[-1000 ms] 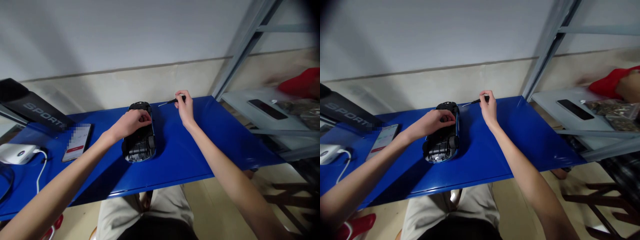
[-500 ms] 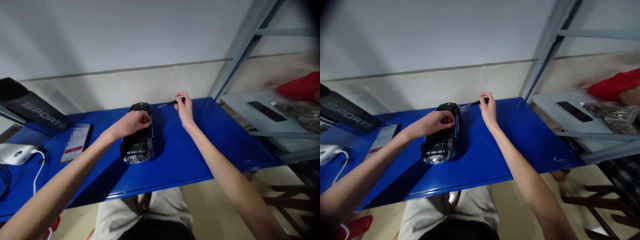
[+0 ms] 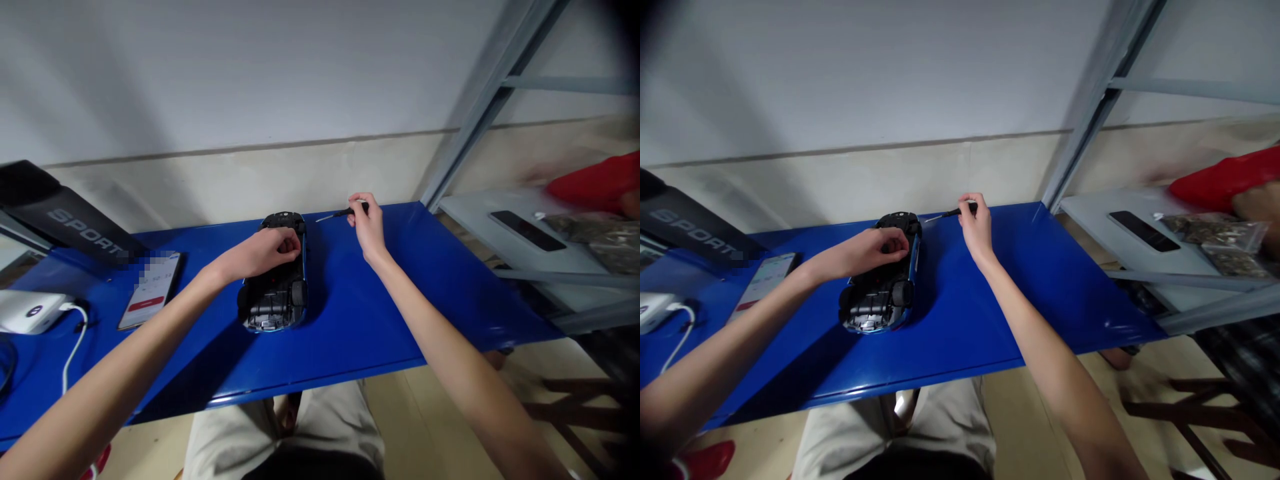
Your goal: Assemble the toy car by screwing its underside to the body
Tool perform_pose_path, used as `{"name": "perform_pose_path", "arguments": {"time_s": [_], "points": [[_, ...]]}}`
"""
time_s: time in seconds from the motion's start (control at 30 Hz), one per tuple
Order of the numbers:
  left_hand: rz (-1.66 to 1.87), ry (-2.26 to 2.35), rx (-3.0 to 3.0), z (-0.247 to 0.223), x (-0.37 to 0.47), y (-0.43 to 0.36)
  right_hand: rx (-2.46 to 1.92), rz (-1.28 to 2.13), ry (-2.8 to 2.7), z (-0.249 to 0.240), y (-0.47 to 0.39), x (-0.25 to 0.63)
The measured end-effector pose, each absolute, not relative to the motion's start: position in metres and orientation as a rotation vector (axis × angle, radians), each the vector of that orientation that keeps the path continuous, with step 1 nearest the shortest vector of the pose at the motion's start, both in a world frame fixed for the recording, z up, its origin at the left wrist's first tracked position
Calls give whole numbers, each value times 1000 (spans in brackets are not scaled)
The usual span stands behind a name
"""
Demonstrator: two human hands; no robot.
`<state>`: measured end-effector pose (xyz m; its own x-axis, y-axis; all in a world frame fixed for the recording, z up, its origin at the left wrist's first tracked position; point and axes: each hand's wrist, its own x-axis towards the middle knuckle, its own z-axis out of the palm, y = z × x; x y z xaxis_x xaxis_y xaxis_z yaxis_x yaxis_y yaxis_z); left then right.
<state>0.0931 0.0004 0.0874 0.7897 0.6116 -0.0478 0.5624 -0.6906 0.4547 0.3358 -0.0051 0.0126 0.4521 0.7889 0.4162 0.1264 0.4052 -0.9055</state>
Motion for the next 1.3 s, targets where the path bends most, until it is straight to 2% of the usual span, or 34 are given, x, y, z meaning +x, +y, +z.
{"name": "perform_pose_path", "arguments": {"time_s": [0.47,1.3], "points": [[58,1106,2698,98,108,-12,-1090,536,-1036,13,-5,335],[21,1102,2820,100,105,-16,-1101,556,-1027,12,-4,337]]}}
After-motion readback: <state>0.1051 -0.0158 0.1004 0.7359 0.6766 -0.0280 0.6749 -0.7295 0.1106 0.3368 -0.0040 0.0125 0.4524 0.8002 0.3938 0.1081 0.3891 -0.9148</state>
